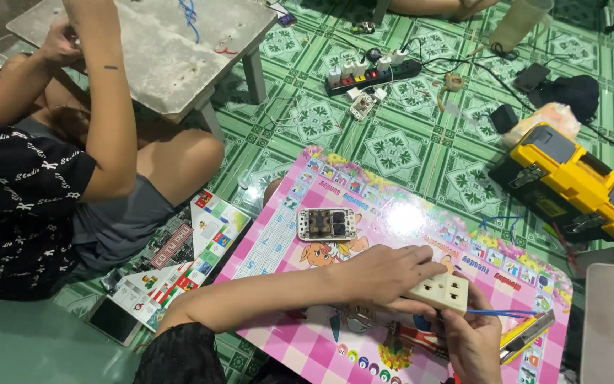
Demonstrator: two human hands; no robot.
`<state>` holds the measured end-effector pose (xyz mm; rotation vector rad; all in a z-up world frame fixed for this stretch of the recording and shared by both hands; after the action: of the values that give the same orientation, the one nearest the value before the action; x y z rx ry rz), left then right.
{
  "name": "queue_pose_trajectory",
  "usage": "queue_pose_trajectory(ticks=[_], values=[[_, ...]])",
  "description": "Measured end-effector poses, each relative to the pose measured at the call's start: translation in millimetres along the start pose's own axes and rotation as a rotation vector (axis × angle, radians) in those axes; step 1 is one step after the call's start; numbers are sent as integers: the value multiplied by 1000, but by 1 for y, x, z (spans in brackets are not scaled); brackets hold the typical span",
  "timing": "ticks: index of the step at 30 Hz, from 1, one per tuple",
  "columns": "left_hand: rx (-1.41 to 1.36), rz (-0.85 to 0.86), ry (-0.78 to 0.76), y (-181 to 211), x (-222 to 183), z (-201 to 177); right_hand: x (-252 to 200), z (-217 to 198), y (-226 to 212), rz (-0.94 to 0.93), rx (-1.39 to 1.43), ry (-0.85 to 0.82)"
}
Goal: The person is repairing a power strip by using a screwdriver to open the casing and then manipulating the internal wiring and components.
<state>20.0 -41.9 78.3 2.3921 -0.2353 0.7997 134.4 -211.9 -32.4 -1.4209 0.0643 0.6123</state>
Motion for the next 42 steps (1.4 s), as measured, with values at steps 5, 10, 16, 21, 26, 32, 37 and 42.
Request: queue_pose_trajectory(ticks=[5,10,16,21,26,32,37,42], values=[[9,-106,-27,-32,21,-26,22,-30,-7,-144,-1,-86],[128,-505,310,-217,28,-114,50,-100,-1,-252,-17,-33],[499,-1045,316,-458,-77,-138,78,-153,6,-411,-93,173],[689,-1281,27,-494,-115,-105,50,-129,-8,-374,-29,204],[772,-1294,-124,-501,-119,-95,55,-132,-3,-340,-37,148],[860,-1256,-163,-506,-116,-84,47,-122,-5,-330,-86,164],[870,-1235,-175,-507,-107,-80,52,-131,1,-346,-90,170],[743,-1302,-152,-511,-107,-80,41,-114,-8,-308,-69,180]])
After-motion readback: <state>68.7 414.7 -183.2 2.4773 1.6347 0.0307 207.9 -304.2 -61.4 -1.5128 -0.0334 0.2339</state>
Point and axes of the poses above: each hand's wrist, its own x-axis towards the middle knuckle, its own z-axis out of the palm, y = z × x, the point moved 7 cm from there along x, towards the middle knuckle, and after that the axes turned 11 degrees about y, right-handed, at the moved point
